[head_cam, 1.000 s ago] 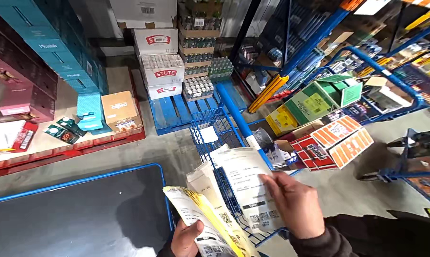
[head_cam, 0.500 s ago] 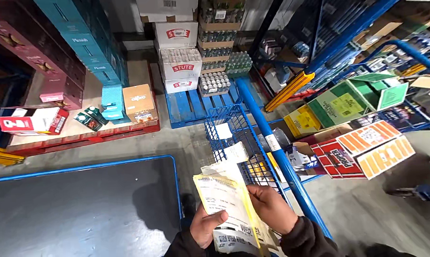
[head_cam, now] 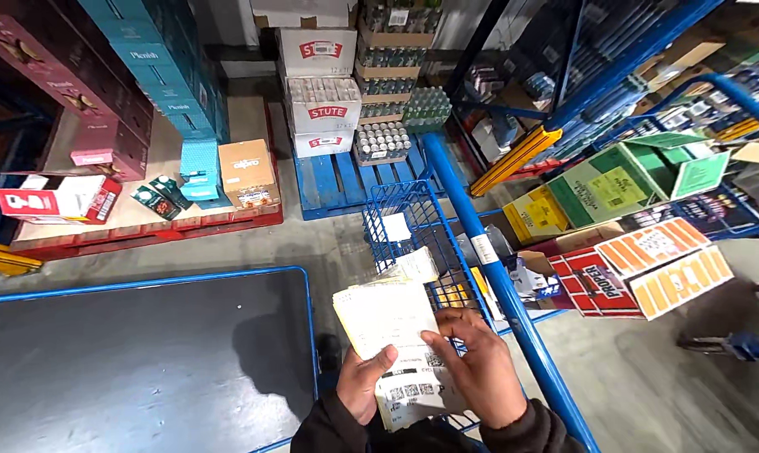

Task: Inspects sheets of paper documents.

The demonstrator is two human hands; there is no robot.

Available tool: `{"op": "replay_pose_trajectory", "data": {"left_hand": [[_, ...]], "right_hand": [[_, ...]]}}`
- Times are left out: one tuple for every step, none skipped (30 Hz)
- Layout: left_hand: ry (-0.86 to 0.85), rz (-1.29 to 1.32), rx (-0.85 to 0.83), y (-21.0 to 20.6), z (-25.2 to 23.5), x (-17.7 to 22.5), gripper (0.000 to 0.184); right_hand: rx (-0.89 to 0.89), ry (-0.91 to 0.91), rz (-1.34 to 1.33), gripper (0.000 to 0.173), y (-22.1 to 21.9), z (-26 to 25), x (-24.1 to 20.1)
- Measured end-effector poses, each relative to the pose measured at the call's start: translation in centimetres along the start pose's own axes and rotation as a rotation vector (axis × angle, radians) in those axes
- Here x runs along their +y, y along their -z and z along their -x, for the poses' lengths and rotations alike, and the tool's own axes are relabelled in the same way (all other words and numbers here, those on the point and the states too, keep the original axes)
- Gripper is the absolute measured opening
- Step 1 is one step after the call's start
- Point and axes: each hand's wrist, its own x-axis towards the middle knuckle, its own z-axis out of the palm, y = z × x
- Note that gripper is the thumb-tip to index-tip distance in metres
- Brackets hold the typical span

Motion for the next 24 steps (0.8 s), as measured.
{"op": "replay_pose_trajectory", "data": {"left_hand": [[0.003,0.001,0.006,0.1,0.0,0.0,0.044],[0.006,0.001,0.014,0.2,0.0,0.0,0.044],[0.011,0.006,0.022,0.2,0.0,-0.1,0.044],[0.014,0.015,0.027,0.2,0.0,-0.2,0.046],[0.017,0.020,0.030,0.2,0.0,-0.2,0.048],[0.018,0.028,0.030,0.2,0.0,-0.1,0.050],[0.015,0.034,0.025,0.2,0.0,-0.1,0.051],[0.010,0.039,0.017,0.2,0.0,-0.1,0.052],[0.004,0.046,0.005,0.3,0.1,0.0,0.053],[-0.001,0.055,-0.008,0.4,0.1,0.0,0.054],[-0.009,0.069,-0.029,0.7,0.2,0.0,0.054],[-0.025,0.088,-0.058,1.0,0.3,0.0,0.053],[-0.047,0.108,-0.101,1.3,0.5,0.0,0.052],[-0.078,0.129,-0.162,1.8,0.6,0.0,0.048],[-0.114,0.142,-0.243,2.3,0.5,0.0,0.043],[-0.149,0.144,-0.342,2.7,0.3,0.0,0.040],[-0.175,0.135,-0.424,3.0,0.0,0.0,0.039],[-0.184,0.124,-0.472,3.2,-0.1,0.1,0.039],[-0.178,0.112,-0.483,3.3,-0.1,0.1,0.039],[-0.161,0.100,-0.460,3.2,-0.1,0.1,0.039],[-0.142,0.091,-0.414,3.0,0.0,0.0,0.040],[-0.121,0.087,-0.366,2.9,0.1,-0.1,0.041],[-0.099,0.087,-0.333,2.8,0.2,-0.2,0.041],[-0.082,0.090,-0.321,2.7,0.2,-0.3,0.042]], "right_hand": [[-0.007,-0.004,0.005,0.026,0.1,0.0,-0.1],[-0.013,0.001,0.015,0.028,0.3,0.0,-0.1],[-0.016,0.008,0.024,0.029,0.5,0.0,-0.2],[-0.014,0.019,0.029,0.030,0.7,0.0,-0.3],[-0.007,0.030,0.030,0.032,1.0,0.0,-0.4],[0.009,0.036,0.019,0.033,1.3,0.0,-0.4],[0.037,0.029,-0.005,0.033,1.8,-0.1,-0.4],[0.073,0.010,-0.033,0.032,2.6,-0.3,-0.3],[0.107,-0.025,-0.058,0.031,3.5,-0.6,-0.1],[0.139,-0.064,-0.070,0.029,4.7,-1.0,0.0],[0.174,-0.091,-0.048,0.027,5.9,-1.5,0.2],[0.207,-0.101,0.004,0.027,7.0,-2.0,0.5],[0.240,-0.090,0.099,0.029,7.8,-2.4,0.9],[0.266,-0.060,0.209,0.031,8.2,-2.7,1.1],[0.280,-0.018,0.303,0.033,8.3,-2.9,1.2],[0.276,0.017,0.362,0.033,8.1,-2.9,1.0],[0.254,0.035,0.382,0.032,7.5,-2.7,0.7],[0.224,0.041,0.359,0.031,6.6,-2.4,0.4],[0.180,0.029,0.298,0.031,5.6,-2.0,0.1],[0.126,0.000,0.219,0.031,4.6,-1.7,-0.1],[0.063,-0.039,0.143,0.030,3.9,-1.6,-0.3],[-0.007,-0.078,0.083,0.029,3.2,-1.5,-0.4],[-0.091,-0.114,0.043,0.028,2.7,-1.5,-0.5],[-0.197,-0.152,0.009,0.028,2.3,-1.7,-0.4]]}}
